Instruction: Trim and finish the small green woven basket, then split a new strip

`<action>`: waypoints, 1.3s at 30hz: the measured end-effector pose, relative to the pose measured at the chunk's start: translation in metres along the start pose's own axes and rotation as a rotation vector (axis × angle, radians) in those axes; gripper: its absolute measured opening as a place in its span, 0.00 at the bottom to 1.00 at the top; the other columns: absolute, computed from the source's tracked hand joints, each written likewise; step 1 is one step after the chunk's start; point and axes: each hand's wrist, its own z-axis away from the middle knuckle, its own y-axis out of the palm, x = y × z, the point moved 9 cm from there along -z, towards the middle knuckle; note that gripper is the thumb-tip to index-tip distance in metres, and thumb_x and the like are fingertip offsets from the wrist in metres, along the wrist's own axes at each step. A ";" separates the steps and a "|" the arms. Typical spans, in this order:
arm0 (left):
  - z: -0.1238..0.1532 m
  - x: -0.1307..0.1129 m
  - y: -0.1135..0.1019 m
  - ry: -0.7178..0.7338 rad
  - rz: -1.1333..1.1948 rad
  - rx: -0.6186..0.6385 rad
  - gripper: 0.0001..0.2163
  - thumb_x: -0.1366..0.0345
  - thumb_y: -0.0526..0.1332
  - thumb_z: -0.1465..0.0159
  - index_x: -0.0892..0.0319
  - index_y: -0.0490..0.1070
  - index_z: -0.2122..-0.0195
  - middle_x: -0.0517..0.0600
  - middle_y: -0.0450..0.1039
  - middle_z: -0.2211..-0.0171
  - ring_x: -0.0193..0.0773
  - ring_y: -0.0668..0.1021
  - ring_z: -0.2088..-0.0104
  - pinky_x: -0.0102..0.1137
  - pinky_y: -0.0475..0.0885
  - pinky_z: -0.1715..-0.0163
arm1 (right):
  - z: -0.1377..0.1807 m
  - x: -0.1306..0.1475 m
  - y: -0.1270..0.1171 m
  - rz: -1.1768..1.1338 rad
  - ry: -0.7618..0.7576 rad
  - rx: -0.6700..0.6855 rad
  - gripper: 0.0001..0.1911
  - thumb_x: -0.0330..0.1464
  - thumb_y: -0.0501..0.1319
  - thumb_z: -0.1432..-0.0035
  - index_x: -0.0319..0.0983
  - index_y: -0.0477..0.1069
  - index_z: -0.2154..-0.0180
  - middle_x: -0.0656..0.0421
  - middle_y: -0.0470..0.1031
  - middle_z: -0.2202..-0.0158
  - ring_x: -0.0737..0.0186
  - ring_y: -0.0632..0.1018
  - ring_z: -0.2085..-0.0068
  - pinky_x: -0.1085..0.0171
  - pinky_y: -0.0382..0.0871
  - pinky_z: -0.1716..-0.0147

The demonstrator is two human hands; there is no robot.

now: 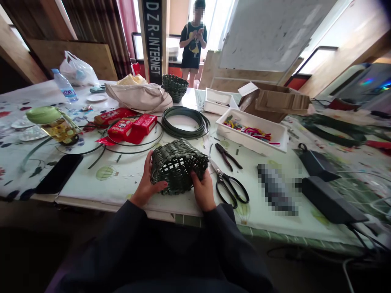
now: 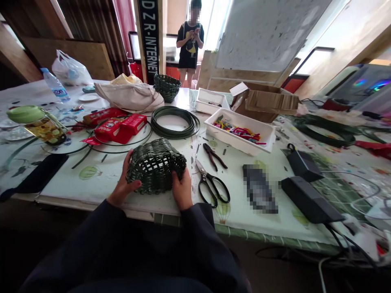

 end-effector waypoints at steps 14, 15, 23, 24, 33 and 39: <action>-0.008 0.005 0.011 0.030 0.128 0.011 0.53 0.40 0.66 0.55 0.53 0.43 0.33 0.58 0.53 0.36 0.57 0.59 0.38 0.45 0.55 0.39 | 0.036 0.034 -0.054 0.180 -0.199 -0.493 0.15 0.33 0.59 0.41 0.39 0.64 0.52 0.52 0.68 0.56 0.57 0.72 0.57 0.55 0.69 0.58; -0.008 0.005 0.012 0.028 0.124 0.006 0.53 0.39 0.66 0.57 0.52 0.43 0.33 0.58 0.53 0.36 0.57 0.59 0.38 0.45 0.55 0.39 | 0.041 0.047 -0.051 0.270 -0.307 -0.446 0.11 0.30 0.57 0.40 0.40 0.66 0.54 0.54 0.69 0.59 0.57 0.73 0.59 0.56 0.69 0.59; -0.008 0.006 0.011 0.053 0.085 -0.013 0.54 0.39 0.66 0.62 0.50 0.47 0.34 0.57 0.52 0.35 0.57 0.57 0.37 0.44 0.57 0.39 | 0.041 0.046 0.053 1.114 -0.549 0.331 0.21 0.33 0.54 0.36 0.27 0.68 0.47 0.43 0.72 0.53 0.47 0.69 0.56 0.52 0.67 0.58; -0.007 0.007 0.010 0.053 0.081 -0.014 0.55 0.39 0.66 0.62 0.50 0.47 0.34 0.57 0.52 0.35 0.57 0.58 0.37 0.44 0.57 0.39 | 0.038 0.041 0.058 1.146 -0.519 0.345 0.21 0.34 0.54 0.36 0.27 0.68 0.47 0.44 0.73 0.53 0.47 0.68 0.56 0.52 0.66 0.59; -0.005 0.012 0.008 0.047 -0.004 -0.029 0.57 0.38 0.66 0.65 0.51 0.45 0.34 0.58 0.48 0.34 0.58 0.56 0.36 0.45 0.54 0.38 | 0.035 0.026 0.064 1.149 -0.458 0.445 0.20 0.36 0.53 0.35 0.33 0.68 0.46 0.48 0.74 0.55 0.50 0.69 0.56 0.54 0.62 0.58; -0.006 0.013 0.007 0.068 -0.040 -0.036 0.58 0.38 0.67 0.64 0.52 0.45 0.34 0.59 0.48 0.35 0.59 0.55 0.36 0.46 0.52 0.38 | 0.028 0.029 0.071 1.034 -0.461 0.501 0.18 0.34 0.57 0.38 0.34 0.71 0.49 0.44 0.74 0.55 0.44 0.70 0.54 0.48 0.65 0.57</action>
